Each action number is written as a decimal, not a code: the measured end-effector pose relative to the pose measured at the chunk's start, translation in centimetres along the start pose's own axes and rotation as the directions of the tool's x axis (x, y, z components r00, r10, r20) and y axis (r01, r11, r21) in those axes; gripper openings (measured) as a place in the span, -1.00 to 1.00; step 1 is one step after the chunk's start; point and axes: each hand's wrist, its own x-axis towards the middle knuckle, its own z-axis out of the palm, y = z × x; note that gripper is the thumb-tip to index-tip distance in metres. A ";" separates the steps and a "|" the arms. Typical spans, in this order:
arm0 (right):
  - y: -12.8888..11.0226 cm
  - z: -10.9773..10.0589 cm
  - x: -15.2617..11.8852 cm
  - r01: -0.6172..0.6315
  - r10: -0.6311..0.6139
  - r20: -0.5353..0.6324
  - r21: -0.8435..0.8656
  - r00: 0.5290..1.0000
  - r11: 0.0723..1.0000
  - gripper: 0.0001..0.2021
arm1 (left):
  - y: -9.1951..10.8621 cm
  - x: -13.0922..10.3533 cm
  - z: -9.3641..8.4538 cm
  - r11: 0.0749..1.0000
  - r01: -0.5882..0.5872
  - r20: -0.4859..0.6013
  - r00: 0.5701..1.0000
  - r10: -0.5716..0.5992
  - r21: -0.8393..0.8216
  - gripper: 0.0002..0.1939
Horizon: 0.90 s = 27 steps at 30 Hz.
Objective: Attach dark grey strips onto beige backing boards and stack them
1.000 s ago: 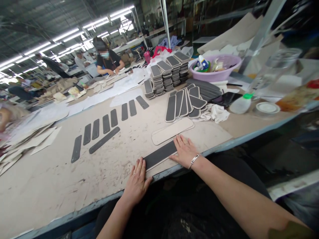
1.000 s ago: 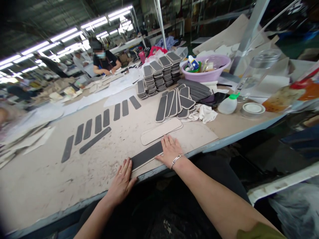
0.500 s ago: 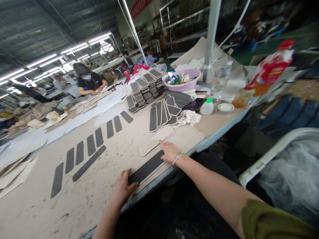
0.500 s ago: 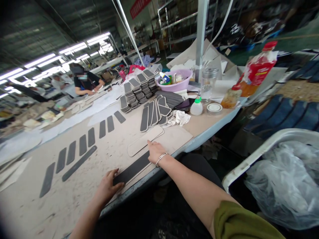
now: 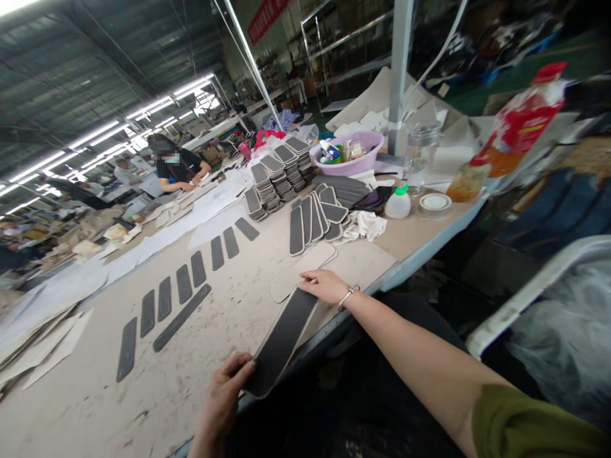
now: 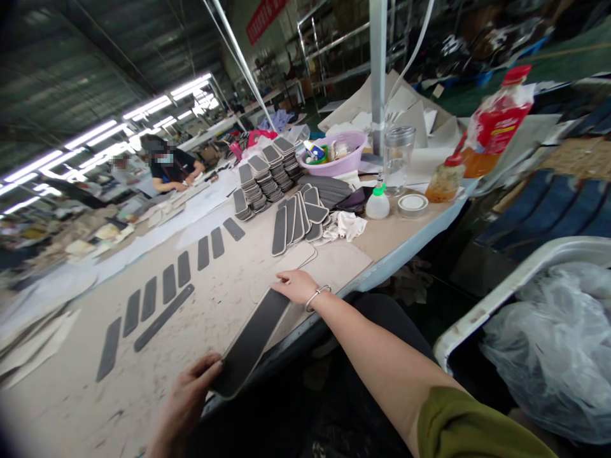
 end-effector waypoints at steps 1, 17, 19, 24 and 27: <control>-0.2 -0.1 -0.1 0.020 -0.020 0.016 0.035 1.000 0.999 -0.66 | -0.2 -0.3 0.2 0.998 0.008 -0.034 0.999 -0.010 -0.059 -0.64; -1.5 -3.3 -0.5 -0.011 0.085 -0.105 0.565 0.991 0.825 -0.67 | 2.4 -1.1 7.1 0.779 0.194 0.114 0.981 -0.157 -0.596 -0.64; -1.5 -3.6 -0.4 -0.071 0.113 -0.012 0.705 0.994 0.705 -0.69 | 2.8 -0.7 7.9 0.753 0.167 0.061 0.984 -0.167 -0.637 -0.62; -1.3 -3.8 -0.1 -0.098 0.175 -0.024 0.750 0.984 0.654 -0.71 | 3.5 0.0 9.7 0.710 0.123 -0.017 0.982 -0.187 -0.693 -0.56; -0.8 -3.7 0.0 -0.032 0.156 -0.167 0.576 0.974 0.817 -0.65 | 3.5 0.0 10.7 0.687 0.116 -0.042 0.977 -0.209 -0.717 -0.55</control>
